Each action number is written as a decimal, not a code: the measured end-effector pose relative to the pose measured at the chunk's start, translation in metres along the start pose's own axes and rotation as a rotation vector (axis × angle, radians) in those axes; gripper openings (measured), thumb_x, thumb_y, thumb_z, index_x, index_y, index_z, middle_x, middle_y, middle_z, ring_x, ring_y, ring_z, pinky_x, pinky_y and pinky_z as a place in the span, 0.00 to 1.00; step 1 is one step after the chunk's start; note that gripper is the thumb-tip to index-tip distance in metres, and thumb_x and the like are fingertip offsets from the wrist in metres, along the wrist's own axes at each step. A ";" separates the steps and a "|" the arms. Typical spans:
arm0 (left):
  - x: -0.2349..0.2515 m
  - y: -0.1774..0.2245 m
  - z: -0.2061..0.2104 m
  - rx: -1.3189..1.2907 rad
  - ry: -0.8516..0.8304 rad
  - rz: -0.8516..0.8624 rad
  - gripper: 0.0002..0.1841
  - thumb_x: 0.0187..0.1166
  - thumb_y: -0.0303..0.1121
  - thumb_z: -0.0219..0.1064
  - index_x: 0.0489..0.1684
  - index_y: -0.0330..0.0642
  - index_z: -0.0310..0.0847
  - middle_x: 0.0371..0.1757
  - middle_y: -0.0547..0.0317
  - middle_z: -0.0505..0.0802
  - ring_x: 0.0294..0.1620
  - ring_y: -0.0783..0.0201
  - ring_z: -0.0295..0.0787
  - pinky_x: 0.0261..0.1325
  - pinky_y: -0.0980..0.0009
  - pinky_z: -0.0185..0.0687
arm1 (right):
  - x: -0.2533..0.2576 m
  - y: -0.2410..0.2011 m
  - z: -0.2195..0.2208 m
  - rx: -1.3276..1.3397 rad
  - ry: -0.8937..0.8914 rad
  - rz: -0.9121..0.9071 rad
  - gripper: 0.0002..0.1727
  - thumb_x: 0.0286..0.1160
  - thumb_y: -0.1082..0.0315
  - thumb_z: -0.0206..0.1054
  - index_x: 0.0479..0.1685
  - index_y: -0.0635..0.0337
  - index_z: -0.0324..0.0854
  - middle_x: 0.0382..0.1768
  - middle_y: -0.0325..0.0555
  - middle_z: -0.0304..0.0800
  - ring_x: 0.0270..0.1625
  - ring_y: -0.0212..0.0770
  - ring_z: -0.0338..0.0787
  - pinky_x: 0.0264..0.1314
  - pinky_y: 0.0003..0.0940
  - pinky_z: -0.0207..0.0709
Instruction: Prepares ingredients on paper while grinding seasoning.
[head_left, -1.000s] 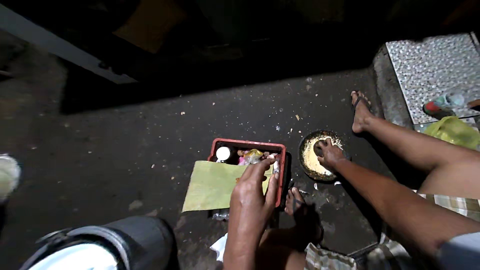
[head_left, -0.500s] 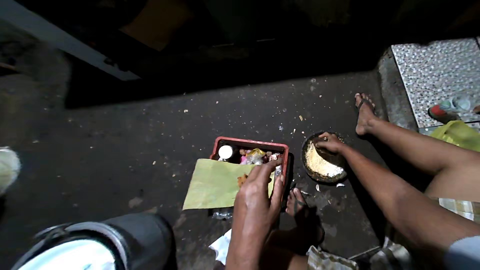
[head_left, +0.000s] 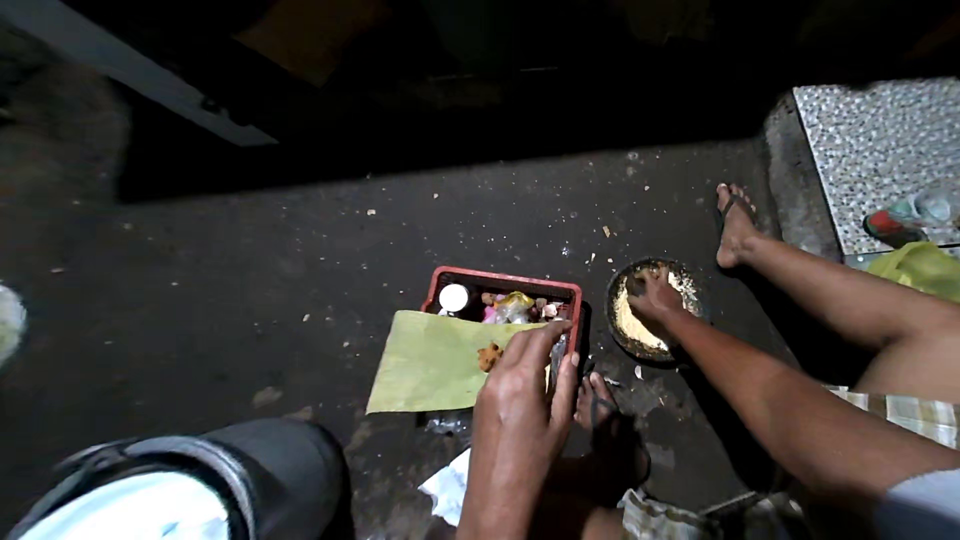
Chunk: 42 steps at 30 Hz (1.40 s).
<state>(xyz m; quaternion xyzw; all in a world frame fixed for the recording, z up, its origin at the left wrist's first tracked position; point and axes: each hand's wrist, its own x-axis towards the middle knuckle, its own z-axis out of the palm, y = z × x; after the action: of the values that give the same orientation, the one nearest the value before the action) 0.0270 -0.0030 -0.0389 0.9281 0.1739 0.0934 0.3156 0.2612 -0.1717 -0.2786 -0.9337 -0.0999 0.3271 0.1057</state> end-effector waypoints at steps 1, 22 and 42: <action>-0.001 0.000 -0.001 -0.006 0.009 0.000 0.18 0.83 0.41 0.60 0.62 0.46 0.88 0.53 0.57 0.94 0.46 0.65 0.93 0.47 0.68 0.89 | 0.001 -0.004 0.001 0.034 -0.001 0.020 0.40 0.70 0.46 0.76 0.84 0.44 0.70 0.88 0.70 0.55 0.67 0.72 0.84 0.63 0.67 0.81; -0.011 -0.006 -0.010 -0.053 0.075 0.024 0.17 0.83 0.41 0.60 0.60 0.45 0.88 0.52 0.58 0.94 0.45 0.69 0.92 0.46 0.73 0.88 | -0.024 -0.001 0.024 -0.246 -0.051 -0.083 0.38 0.75 0.53 0.73 0.87 0.42 0.68 0.89 0.69 0.56 0.67 0.75 0.83 0.62 0.67 0.81; -0.016 -0.008 -0.014 -0.069 0.120 0.046 0.18 0.83 0.42 0.60 0.61 0.43 0.88 0.51 0.57 0.94 0.45 0.69 0.92 0.48 0.72 0.89 | -0.025 -0.033 0.018 -0.115 -0.148 -0.001 0.42 0.72 0.49 0.74 0.88 0.45 0.64 0.89 0.71 0.53 0.64 0.72 0.86 0.62 0.67 0.81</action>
<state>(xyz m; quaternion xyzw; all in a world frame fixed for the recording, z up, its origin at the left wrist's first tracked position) 0.0064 0.0043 -0.0337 0.9131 0.1676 0.1622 0.3344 0.2271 -0.1443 -0.2687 -0.9115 -0.1263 0.3890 0.0445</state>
